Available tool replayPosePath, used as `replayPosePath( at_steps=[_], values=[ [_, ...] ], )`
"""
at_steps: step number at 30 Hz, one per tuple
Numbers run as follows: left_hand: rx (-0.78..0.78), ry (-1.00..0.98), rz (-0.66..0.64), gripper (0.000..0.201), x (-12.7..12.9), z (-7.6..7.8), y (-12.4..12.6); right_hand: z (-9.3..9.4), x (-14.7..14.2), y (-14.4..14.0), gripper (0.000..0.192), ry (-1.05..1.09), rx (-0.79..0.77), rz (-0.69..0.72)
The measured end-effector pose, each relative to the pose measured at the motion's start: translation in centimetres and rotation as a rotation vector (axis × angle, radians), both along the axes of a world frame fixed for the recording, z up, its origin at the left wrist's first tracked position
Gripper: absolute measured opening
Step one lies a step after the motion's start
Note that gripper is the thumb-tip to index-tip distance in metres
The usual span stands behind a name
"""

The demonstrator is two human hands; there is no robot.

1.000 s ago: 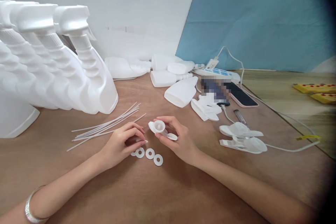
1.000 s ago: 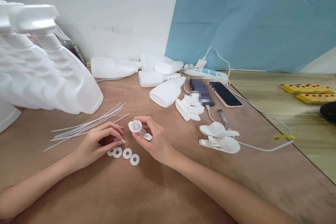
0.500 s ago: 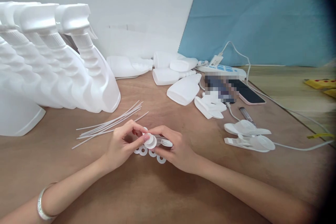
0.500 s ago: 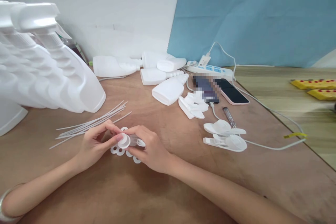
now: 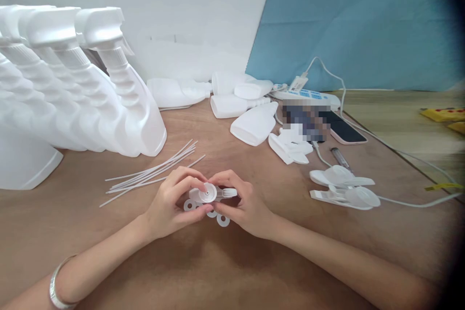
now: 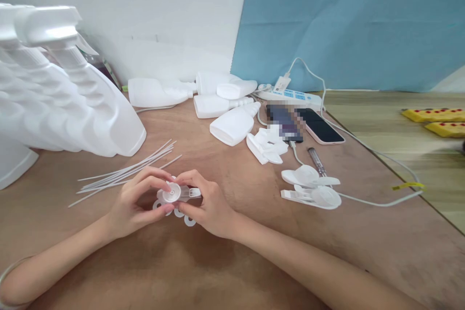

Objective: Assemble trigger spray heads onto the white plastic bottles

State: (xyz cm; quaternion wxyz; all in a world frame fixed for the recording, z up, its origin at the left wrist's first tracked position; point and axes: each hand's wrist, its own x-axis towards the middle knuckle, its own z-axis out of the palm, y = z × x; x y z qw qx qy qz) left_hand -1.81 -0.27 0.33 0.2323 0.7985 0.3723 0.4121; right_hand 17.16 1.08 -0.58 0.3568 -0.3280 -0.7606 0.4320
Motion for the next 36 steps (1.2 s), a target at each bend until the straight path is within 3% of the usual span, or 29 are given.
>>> replayPosePath(
  at_steps=[4,9,17,24,32,36],
  values=[
    [0.142,0.07,-0.03,0.016,-0.34,-0.09,0.33,-0.02,0.11,-0.14,0.022,0.016,0.046,0.003],
    [0.204,0.135,-0.019,0.011,-0.53,-0.22,0.48,-0.09,0.1,-0.21,0.016,0.002,0.197,0.065],
    [0.313,0.181,-0.038,0.011,-0.64,-0.16,0.33,-0.21,0.13,-0.32,0.029,-0.084,0.468,0.109],
    [0.346,0.181,-0.022,0.014,-0.73,-0.49,0.31,-0.36,0.18,-0.26,0.027,-0.089,0.521,0.105],
    [0.309,0.218,0.001,0.013,-0.84,-0.19,0.46,-0.42,-0.03,-0.33,0.026,-0.116,0.446,0.043],
    [0.364,0.236,0.0,0.015,-0.83,-0.25,0.5,-0.39,-0.03,-0.52,0.029,-0.146,0.501,0.028]
  ],
)
